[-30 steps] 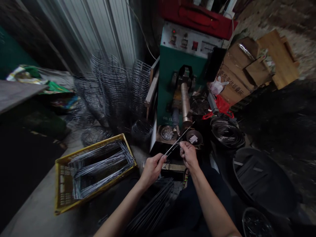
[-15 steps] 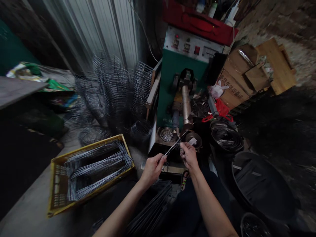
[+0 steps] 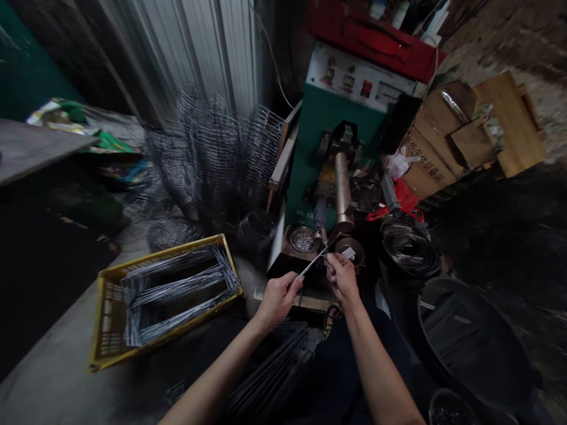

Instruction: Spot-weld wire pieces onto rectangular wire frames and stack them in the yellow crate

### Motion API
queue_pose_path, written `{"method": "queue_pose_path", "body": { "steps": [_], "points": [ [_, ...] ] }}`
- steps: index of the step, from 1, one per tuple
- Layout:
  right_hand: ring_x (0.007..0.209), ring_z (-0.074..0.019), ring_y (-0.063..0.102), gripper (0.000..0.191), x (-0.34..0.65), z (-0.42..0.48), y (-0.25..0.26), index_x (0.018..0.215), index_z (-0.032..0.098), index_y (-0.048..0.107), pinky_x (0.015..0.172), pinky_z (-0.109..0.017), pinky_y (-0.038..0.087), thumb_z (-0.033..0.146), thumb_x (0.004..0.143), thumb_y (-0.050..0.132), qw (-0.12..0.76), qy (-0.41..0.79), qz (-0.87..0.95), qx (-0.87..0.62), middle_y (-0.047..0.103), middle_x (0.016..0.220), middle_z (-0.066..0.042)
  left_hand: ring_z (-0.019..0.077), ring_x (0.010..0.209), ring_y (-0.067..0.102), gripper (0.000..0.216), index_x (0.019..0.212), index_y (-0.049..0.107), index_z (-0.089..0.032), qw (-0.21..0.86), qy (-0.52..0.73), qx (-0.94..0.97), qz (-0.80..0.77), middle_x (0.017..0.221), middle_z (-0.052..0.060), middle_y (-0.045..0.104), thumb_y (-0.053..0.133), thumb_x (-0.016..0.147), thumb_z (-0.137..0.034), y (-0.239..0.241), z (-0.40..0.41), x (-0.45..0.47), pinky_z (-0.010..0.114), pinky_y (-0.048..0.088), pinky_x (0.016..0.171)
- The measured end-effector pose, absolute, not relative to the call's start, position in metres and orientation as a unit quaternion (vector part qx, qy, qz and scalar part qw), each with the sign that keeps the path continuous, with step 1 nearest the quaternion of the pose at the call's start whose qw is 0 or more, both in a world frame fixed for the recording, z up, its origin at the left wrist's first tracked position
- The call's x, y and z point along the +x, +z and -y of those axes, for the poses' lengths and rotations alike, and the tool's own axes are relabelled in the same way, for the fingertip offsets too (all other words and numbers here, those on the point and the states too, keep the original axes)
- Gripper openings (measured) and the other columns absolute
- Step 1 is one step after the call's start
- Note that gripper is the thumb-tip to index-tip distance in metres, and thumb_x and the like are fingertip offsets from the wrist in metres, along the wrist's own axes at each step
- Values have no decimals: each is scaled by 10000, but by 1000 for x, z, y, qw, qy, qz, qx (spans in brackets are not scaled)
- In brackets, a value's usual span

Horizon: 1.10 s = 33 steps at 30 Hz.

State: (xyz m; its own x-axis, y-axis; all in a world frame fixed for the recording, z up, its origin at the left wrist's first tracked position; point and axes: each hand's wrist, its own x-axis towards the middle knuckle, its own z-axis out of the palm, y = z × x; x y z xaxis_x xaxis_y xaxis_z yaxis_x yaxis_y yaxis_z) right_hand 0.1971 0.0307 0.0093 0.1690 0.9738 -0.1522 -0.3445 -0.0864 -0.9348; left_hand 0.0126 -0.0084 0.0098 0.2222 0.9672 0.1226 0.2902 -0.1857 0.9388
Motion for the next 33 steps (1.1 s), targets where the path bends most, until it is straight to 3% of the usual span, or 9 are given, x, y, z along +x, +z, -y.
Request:
{"method": "queue_pose_path", "body": {
  "steps": [21, 25, 33],
  "points": [
    [331, -6, 280, 300, 197, -38, 10, 723, 155, 614, 309, -130, 183, 378, 651, 801, 591, 574, 304, -479, 439, 449, 98, 105, 548, 381, 365, 678, 548, -168, 427, 384, 673, -467, 568, -46, 418, 445, 944, -395, 19, -1, 10, 224, 277, 524],
    [334, -10, 291, 349, 195, -37, 13, 643, 165, 561, 301, -135, 178, 412, 624, 807, 600, 540, 314, -500, 421, 445, 99, 112, 576, 401, 393, 687, 580, -156, 414, 378, 690, -458, 589, -35, 452, 439, 945, -416, 19, -8, 4, 229, 294, 548],
    [336, -22, 293, 406, 192, -35, 14, 598, 189, 485, 311, -154, 191, 453, 632, 791, 596, 508, 343, -519, 404, 431, 99, 108, 548, 331, 429, 681, 609, -146, 420, 370, 704, -437, 556, -51, 372, 444, 931, -453, 20, -20, -6, 238, 257, 528]
  ]
}}
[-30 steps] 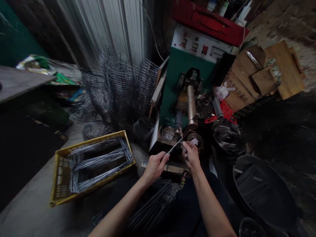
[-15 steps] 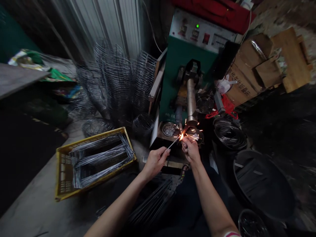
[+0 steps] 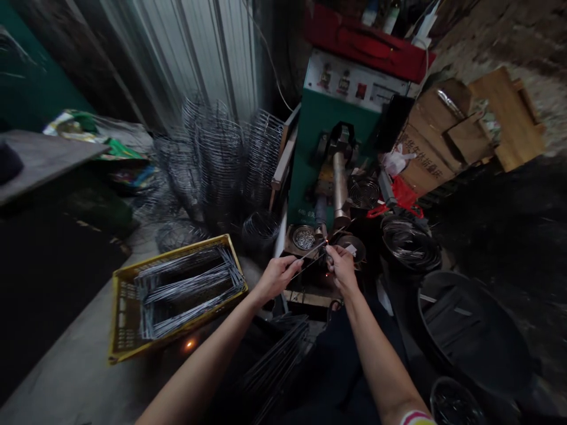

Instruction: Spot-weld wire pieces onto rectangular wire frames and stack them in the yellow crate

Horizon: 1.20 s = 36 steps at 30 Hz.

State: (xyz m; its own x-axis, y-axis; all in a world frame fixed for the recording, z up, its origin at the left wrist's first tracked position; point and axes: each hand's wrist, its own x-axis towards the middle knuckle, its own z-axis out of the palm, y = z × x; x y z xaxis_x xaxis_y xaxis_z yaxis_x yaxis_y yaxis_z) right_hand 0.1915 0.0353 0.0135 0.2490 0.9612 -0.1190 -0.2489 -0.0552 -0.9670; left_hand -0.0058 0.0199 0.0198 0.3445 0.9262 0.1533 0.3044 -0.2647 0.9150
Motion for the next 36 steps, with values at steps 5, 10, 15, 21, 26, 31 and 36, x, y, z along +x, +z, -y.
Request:
{"method": "queue_pose_path", "body": {
  "steps": [5, 10, 15, 21, 26, 31, 36],
  "points": [
    [336, -26, 305, 369, 190, -37, 9, 621, 187, 500, 317, -159, 190, 442, 676, 760, 601, 510, 348, -508, 400, 439, 102, 105, 550, 313, 433, 677, 615, -141, 425, 357, 703, -445, 560, -50, 361, 465, 917, -469, 23, -26, -11, 231, 245, 515],
    [353, -29, 306, 344, 189, -38, 7, 625, 184, 510, 316, -155, 203, 424, 686, 749, 609, 496, 352, -509, 398, 454, 98, 103, 535, 295, 433, 688, 621, -145, 438, 344, 702, -443, 551, -55, 340, 464, 913, -479, 25, -32, -15, 228, 229, 491],
    [369, -30, 293, 345, 186, -37, 6, 634, 184, 518, 319, -155, 210, 435, 688, 749, 618, 493, 344, -507, 380, 466, 99, 104, 537, 288, 439, 681, 614, -143, 442, 331, 706, -444, 546, -55, 320, 465, 907, -489, 30, -33, -18, 230, 219, 484],
    [358, -33, 307, 347, 195, -34, 8, 631, 182, 534, 324, -160, 201, 447, 691, 749, 622, 484, 338, -514, 403, 455, 92, 105, 536, 295, 441, 670, 610, -146, 432, 336, 715, -435, 547, -50, 334, 460, 907, -486, 33, -33, -6, 226, 227, 478],
    [355, -33, 292, 314, 208, -37, 8, 688, 174, 599, 331, -161, 194, 442, 655, 758, 634, 476, 325, -515, 400, 439, 96, 108, 538, 334, 449, 674, 622, -143, 399, 339, 740, -421, 545, -43, 399, 436, 915, -473, 28, -46, 7, 225, 264, 507],
    [365, -32, 288, 282, 210, -40, 7, 650, 177, 576, 335, -157, 199, 399, 653, 750, 637, 472, 329, -513, 386, 439, 96, 112, 554, 380, 418, 657, 592, -150, 348, 339, 763, -427, 552, -39, 434, 423, 925, -423, 23, -55, 6, 232, 289, 555],
    [364, -34, 283, 259, 205, -40, 7, 654, 178, 592, 330, -160, 203, 390, 651, 741, 643, 469, 322, -513, 388, 438, 96, 115, 557, 388, 407, 644, 575, -159, 331, 340, 764, -436, 547, -36, 437, 423, 921, -415, 26, -57, 1, 236, 294, 567]
  ]
}}
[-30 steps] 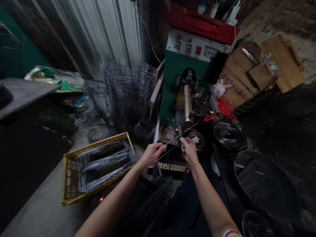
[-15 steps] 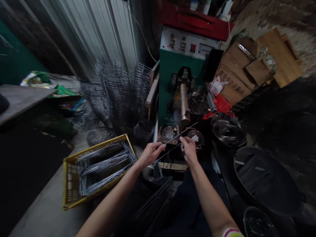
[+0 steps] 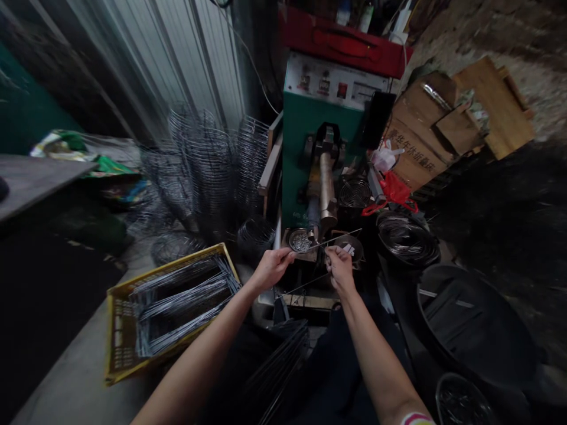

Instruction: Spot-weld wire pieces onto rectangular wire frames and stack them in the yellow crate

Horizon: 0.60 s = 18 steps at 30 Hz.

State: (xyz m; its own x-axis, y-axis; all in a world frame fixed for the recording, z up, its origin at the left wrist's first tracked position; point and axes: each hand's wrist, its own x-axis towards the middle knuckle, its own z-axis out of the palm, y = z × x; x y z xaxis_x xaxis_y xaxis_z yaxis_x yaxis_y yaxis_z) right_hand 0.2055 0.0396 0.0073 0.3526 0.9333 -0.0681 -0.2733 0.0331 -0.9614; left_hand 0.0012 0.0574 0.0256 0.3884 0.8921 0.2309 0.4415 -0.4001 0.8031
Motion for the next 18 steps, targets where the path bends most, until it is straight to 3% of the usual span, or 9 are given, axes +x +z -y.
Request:
{"method": "queue_pose_path", "body": {
  "steps": [12, 18],
  "points": [
    [359, -34, 284, 288, 204, -44, 6, 647, 178, 585, 332, -166, 183, 402, 656, 766, 658, 471, 309, -499, 388, 433, 95, 101, 524, 330, 409, 636, 579, -153, 298, 338, 775, -444, 524, -47, 386, 451, 917, -421, 26, -73, 0, 229, 262, 530],
    [358, -41, 314, 338, 209, -26, 11, 654, 174, 581, 350, -174, 218, 461, 754, 729, 626, 489, 333, -507, 424, 433, 78, 118, 589, 457, 370, 731, 649, -137, 333, 330, 773, -428, 622, -5, 568, 473, 925, -399, 22, -76, -2, 221, 326, 576]
  ]
}}
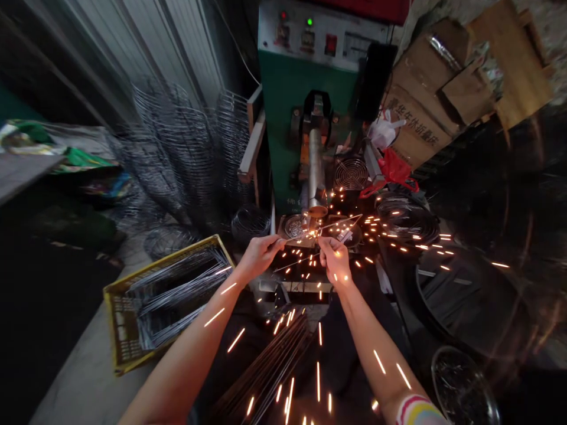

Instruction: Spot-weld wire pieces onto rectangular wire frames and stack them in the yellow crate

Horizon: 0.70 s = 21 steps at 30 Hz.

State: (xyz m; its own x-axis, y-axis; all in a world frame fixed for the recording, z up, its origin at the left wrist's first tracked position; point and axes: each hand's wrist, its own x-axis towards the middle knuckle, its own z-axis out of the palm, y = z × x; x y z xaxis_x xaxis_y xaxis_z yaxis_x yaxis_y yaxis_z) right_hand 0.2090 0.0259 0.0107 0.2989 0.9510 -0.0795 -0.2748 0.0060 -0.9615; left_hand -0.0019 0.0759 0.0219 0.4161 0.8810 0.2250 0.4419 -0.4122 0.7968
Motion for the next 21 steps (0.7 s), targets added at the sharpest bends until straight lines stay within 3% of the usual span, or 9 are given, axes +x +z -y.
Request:
{"method": "queue_pose_path", "body": {
  "steps": [3, 6, 8, 10, 12, 15, 19, 21],
  "points": [
    [348, -57, 362, 378, 218, 29, 4, 645, 178, 590, 348, -180, 234, 517, 767, 703, 527, 537, 361, -551, 477, 450, 53, 125, 620, 483, 396, 788, 677, -132, 342, 326, 773, -423, 661, 4, 593, 459, 937, -429, 23, -74, -5, 213, 345, 589],
    [390, -102, 469, 390, 224, 110, -23, 606, 186, 603, 396, -202, 301, 528, 786, 659, 347, 590, 450, -574, 559, 492, 6, 116, 588, 452, 381, 896, 677, -134, 361, 312, 778, -408, 623, -18, 536, 452, 941, -437, 23, -70, -11, 203, 336, 555],
    [421, -142, 533, 288, 224, 159, -46, 642, 211, 647, 423, -227, 325, 454, 798, 632, 218, 580, 503, -602, 620, 542, -16, 107, 541, 426, 370, 907, 644, -136, 371, 297, 786, -396, 576, -38, 485, 414, 955, -422, 22, -69, -16, 196, 324, 521],
    [630, -209, 658, 85, 220, 192, -63, 715, 258, 679, 520, -252, 379, 330, 754, 658, 75, 493, 605, -621, 707, 715, -29, 98, 512, 409, 361, 810, 589, -151, 347, 280, 805, -391, 542, -51, 456, 367, 967, -390, 21, -69, -17, 191, 317, 508],
    [854, -271, 683, 92, 214, 206, -70, 802, 287, 682, 620, -280, 410, 281, 710, 676, -20, 425, 667, -612, 731, 899, -29, 94, 517, 395, 333, 732, 530, -167, 300, 272, 823, -398, 538, -55, 439, 360, 958, -344, 21, -67, -15, 190, 308, 522],
    [968, -294, 658, 164, 207, 206, -66, 913, 278, 662, 710, -304, 426, 303, 756, 625, -42, 413, 697, -585, 711, 1007, -44, 102, 536, 393, 233, 742, 525, -179, 256, 267, 827, -424, 560, -54, 429, 390, 915, -258, 22, -53, -6, 203, 297, 544],
    [983, -272, 644, 157, 212, 201, -63, 935, 247, 635, 768, -313, 426, 295, 840, 521, -44, 403, 730, -550, 687, 1026, -69, 142, 595, 506, 51, 800, 589, -212, 220, 243, 817, -474, 634, -19, 545, 540, 806, -198, 16, -10, -16, 234, 330, 569],
    [971, -256, 642, 157, 218, 201, -68, 945, 252, 622, 782, -311, 430, 313, 866, 501, -36, 401, 740, -538, 681, 1024, -61, 166, 622, 548, 59, 810, 610, -225, 204, 249, 789, -523, 653, -1, 581, 586, 772, -187, 9, 16, -42, 250, 359, 585]
  ]
}}
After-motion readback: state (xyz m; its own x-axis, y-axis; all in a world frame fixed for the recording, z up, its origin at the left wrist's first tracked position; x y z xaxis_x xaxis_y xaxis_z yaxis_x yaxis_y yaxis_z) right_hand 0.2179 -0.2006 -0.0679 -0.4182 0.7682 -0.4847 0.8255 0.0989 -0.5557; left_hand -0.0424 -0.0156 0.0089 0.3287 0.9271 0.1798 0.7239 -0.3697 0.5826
